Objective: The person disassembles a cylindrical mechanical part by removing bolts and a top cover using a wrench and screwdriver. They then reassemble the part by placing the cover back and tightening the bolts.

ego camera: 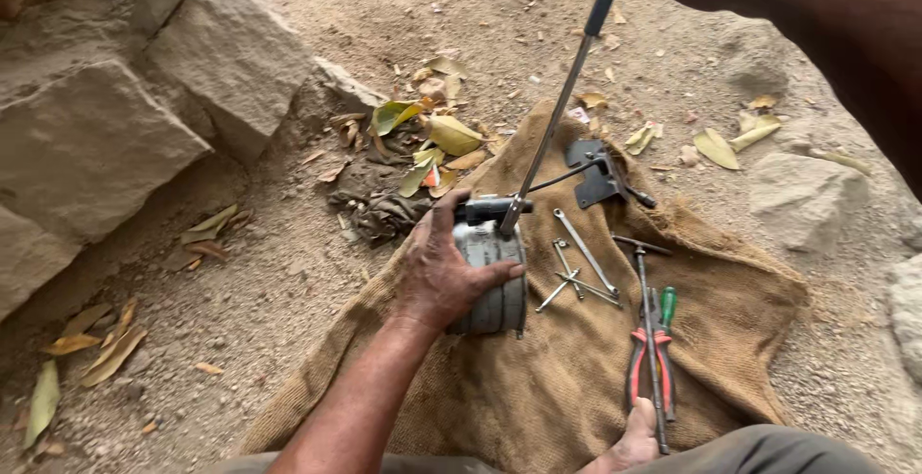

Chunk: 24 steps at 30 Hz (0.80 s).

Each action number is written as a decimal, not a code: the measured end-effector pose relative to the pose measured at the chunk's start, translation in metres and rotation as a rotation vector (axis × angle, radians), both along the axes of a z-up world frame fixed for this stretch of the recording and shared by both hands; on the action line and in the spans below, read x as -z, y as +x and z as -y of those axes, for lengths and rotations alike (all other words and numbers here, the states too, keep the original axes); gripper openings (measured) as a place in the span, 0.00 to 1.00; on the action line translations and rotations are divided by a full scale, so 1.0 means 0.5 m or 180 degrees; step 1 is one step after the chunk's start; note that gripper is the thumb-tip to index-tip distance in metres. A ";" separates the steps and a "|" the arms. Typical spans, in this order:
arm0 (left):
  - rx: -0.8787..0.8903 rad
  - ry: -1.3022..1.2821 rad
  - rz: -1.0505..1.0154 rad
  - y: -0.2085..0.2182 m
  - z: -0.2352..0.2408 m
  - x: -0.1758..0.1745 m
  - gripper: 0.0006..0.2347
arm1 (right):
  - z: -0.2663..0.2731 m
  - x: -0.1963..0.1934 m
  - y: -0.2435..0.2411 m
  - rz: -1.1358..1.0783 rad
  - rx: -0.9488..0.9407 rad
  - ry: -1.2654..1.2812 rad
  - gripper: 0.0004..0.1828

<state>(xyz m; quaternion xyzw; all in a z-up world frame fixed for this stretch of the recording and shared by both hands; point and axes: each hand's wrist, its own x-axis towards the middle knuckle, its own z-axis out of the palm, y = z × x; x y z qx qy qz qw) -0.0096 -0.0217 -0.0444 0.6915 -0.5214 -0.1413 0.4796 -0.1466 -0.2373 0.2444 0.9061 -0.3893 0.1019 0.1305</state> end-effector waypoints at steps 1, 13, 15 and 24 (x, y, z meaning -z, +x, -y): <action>0.0010 -0.0034 -0.0006 -0.002 0.001 0.000 0.49 | 0.005 0.004 0.012 -0.0058 -0.0076 -0.0010 0.23; 0.0152 -0.0069 -0.0152 -0.012 0.001 -0.005 0.47 | 0.019 0.008 0.039 -0.0311 -0.0256 -0.0022 0.18; 0.0132 -0.0284 0.0002 -0.013 0.001 -0.006 0.47 | 0.017 0.008 0.043 -0.0291 -0.0246 -0.0007 0.18; 0.0087 -0.0105 0.0004 -0.015 -0.005 -0.016 0.48 | -0.007 0.010 0.073 -0.0284 -0.0200 0.0040 0.18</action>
